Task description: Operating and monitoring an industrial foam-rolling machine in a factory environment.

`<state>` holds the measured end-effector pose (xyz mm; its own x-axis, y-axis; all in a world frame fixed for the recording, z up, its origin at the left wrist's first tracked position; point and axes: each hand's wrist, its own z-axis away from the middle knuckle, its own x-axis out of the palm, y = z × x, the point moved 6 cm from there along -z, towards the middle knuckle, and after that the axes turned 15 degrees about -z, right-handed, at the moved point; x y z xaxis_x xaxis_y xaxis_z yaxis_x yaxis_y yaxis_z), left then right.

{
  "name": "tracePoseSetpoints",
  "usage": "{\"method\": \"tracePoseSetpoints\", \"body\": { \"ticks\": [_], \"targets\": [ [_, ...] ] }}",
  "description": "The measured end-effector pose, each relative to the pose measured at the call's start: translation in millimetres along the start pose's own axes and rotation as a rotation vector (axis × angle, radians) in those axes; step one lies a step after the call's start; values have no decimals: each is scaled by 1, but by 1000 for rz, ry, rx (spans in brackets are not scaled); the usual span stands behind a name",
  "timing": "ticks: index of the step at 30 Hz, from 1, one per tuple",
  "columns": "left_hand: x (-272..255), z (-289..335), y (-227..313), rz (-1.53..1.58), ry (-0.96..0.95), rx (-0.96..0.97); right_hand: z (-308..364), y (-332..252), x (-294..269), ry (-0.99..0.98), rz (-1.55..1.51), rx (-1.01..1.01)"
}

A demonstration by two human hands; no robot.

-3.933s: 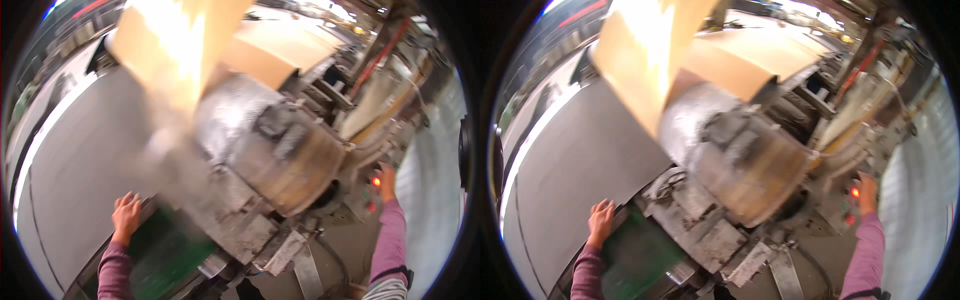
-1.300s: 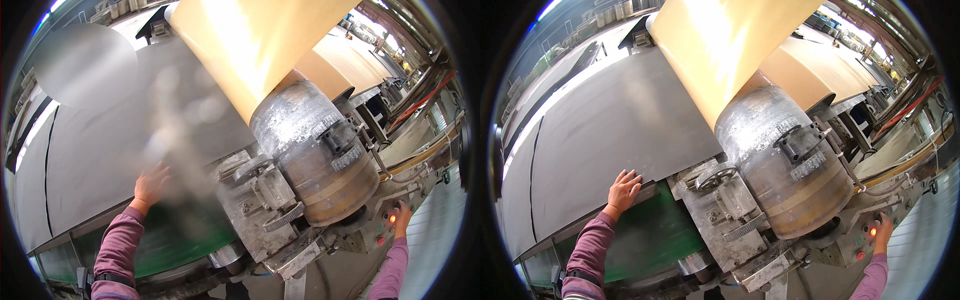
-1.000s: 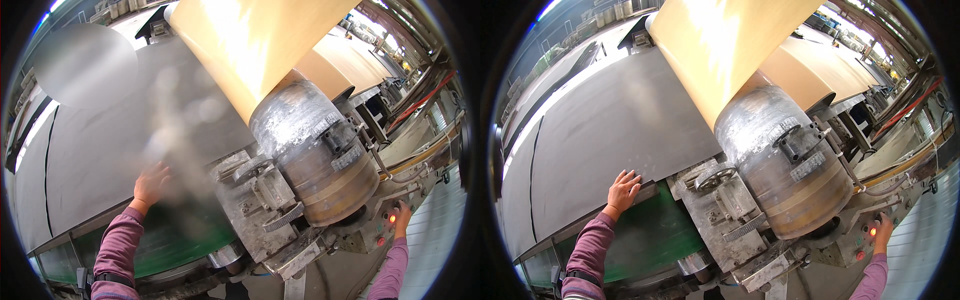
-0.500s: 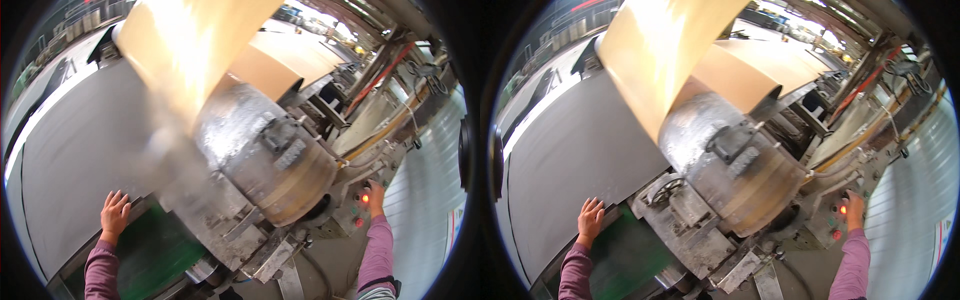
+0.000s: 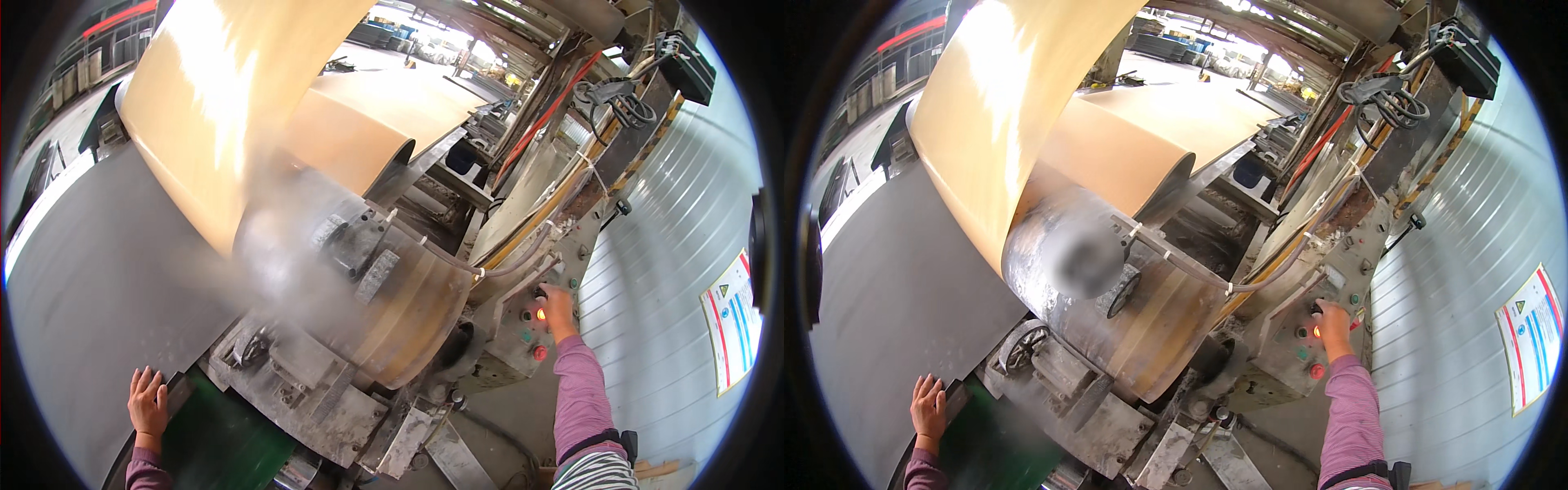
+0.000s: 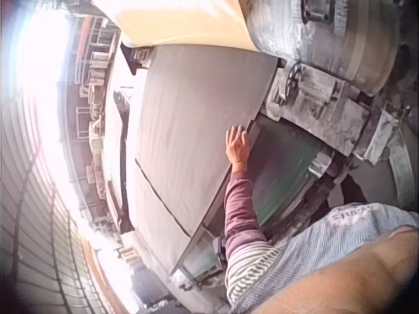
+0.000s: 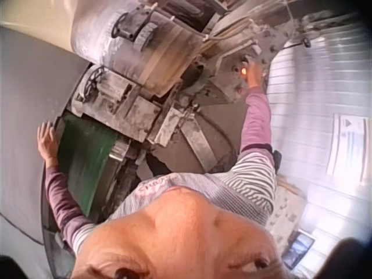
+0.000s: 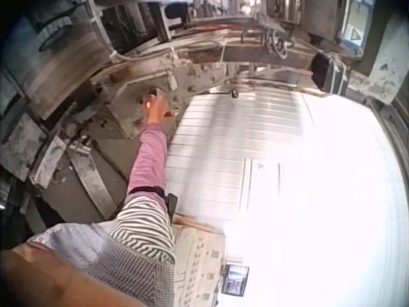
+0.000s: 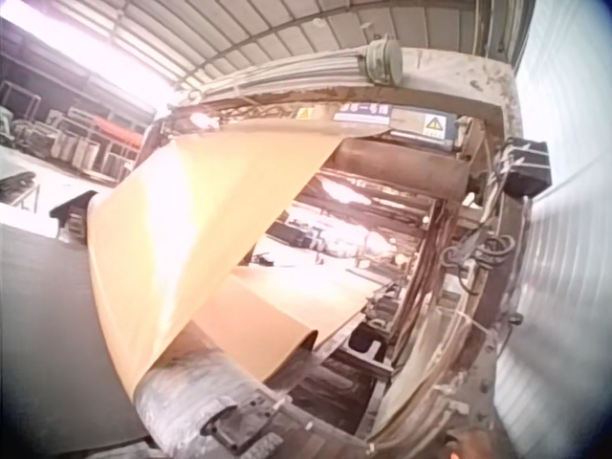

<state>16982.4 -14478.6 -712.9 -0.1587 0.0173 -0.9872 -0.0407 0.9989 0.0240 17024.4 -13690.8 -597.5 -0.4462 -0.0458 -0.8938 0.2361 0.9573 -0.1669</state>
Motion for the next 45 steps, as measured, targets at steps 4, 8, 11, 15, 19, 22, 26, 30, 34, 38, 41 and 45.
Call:
{"method": "tracePoseSetpoints", "body": {
  "ticks": [4, 8, 11, 15, 19, 22, 26, 30, 34, 38, 41, 45],
  "targets": [
    [3, 0, 0, 6, -3, -2, 2, 7, 0, 18, 5, -16],
    [5, 2, 0, 10, -3, -2, 4, 5, 0, 5, 13, 4],
    [8, 7, -4, -5, 6, -10, 3, 8, 9, -11, 16, -8],
    [10, 8, -6, -18, 50, 24, 2, 17, 18, -37, -4, -57],
    [21, 6, -4, -36, 77, 66, -2, 35, 20, -63, -36, -127],
    [21, 1, 2, -28, 56, 47, -1, 36, 9, -72, -26, -97],
    [25, 7, -11, -48, 81, 36, -6, 36, 24, -88, -66, -35],
    [19, 9, -12, -97, 65, 19, -7, 31, 24, -89, -41, 13],
    [-3, 10, -1, -8, 45, 30, 4, 34, 14, -78, -13, -72],
    [25, 7, 5, -30, 69, 77, 12, 29, 18, -81, 15, -66],
    [17, 9, 9, -15, 42, 70, 11, 18, 17, -67, -68, 0],
    [32, 15, -12, -27, 16, 49, 1, -14, -3, 2, -8, 112]
  ]
}}
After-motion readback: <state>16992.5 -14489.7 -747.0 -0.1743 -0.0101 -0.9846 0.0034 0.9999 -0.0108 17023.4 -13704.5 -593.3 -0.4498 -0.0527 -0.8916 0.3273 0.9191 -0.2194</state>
